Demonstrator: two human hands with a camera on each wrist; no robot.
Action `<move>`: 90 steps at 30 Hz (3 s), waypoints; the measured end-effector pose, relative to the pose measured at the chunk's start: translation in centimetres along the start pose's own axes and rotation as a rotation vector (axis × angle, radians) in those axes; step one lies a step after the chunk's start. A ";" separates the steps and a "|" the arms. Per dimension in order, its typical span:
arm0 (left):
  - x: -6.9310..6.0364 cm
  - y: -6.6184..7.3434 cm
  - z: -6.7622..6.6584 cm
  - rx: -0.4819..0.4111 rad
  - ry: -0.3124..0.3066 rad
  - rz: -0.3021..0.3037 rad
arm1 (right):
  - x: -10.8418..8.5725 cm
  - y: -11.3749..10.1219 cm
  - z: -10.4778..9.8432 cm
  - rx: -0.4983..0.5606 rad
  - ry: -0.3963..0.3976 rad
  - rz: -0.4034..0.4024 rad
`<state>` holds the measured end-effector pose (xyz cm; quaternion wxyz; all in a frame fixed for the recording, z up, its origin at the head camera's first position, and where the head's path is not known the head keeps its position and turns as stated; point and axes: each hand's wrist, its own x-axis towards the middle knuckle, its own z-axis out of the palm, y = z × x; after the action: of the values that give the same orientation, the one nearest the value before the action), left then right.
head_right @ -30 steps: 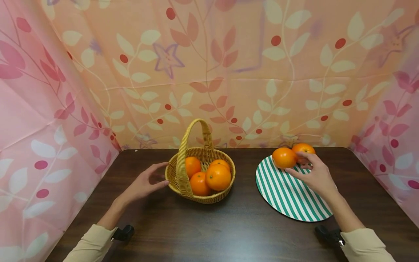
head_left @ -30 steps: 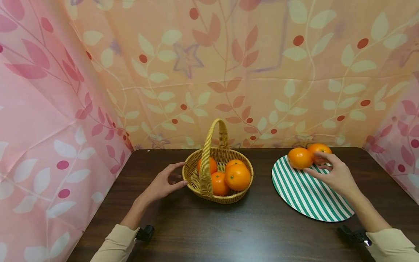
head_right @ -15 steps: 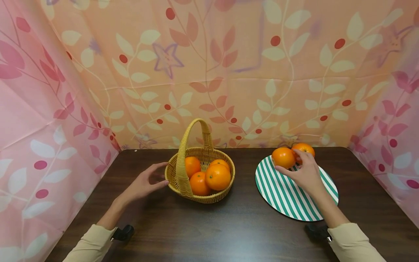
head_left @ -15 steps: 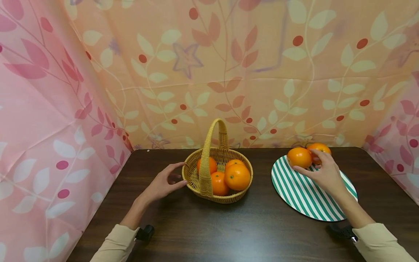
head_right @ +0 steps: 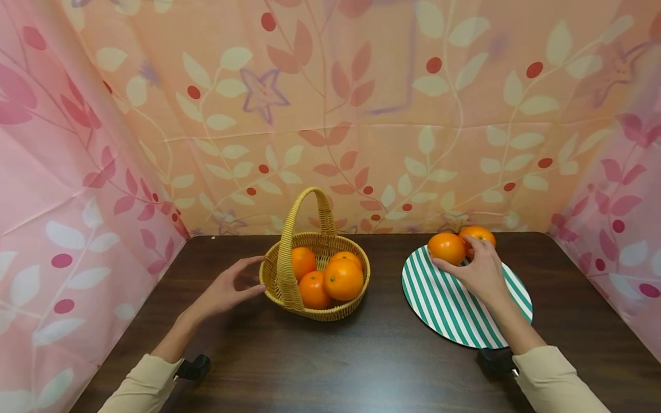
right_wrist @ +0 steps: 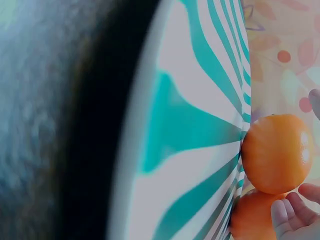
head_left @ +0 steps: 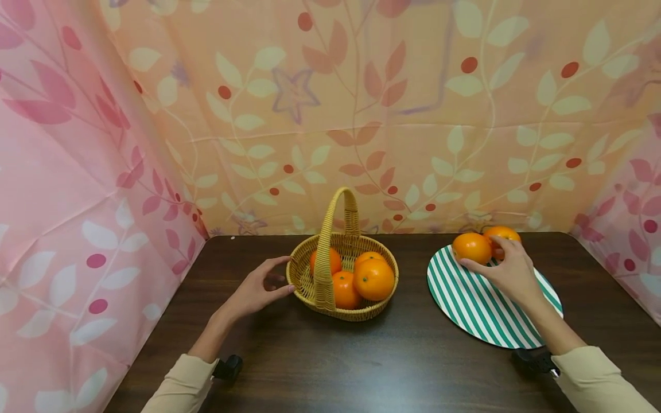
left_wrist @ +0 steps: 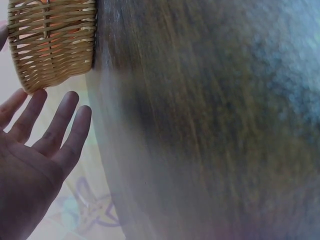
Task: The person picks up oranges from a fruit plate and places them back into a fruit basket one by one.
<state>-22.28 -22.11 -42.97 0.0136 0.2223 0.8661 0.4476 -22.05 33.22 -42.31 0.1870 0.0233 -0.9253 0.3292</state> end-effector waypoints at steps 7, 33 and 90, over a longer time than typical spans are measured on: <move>0.0 -0.2 0.0 -0.012 -0.002 0.003 | 0.0 0.2 0.4 -0.005 0.016 0.018; 0.0 0.1 -0.1 0.000 -0.004 0.011 | 0.5 -0.2 1.3 -0.062 0.077 -0.002; -0.2 1.8 -0.3 -0.031 -0.014 0.020 | 2.7 -0.8 0.6 -0.141 -0.242 -0.083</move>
<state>-21.51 -21.49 -41.42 0.0188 0.2341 0.8565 0.4596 -24.64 32.38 -41.28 0.0889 0.0877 -0.9601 0.2501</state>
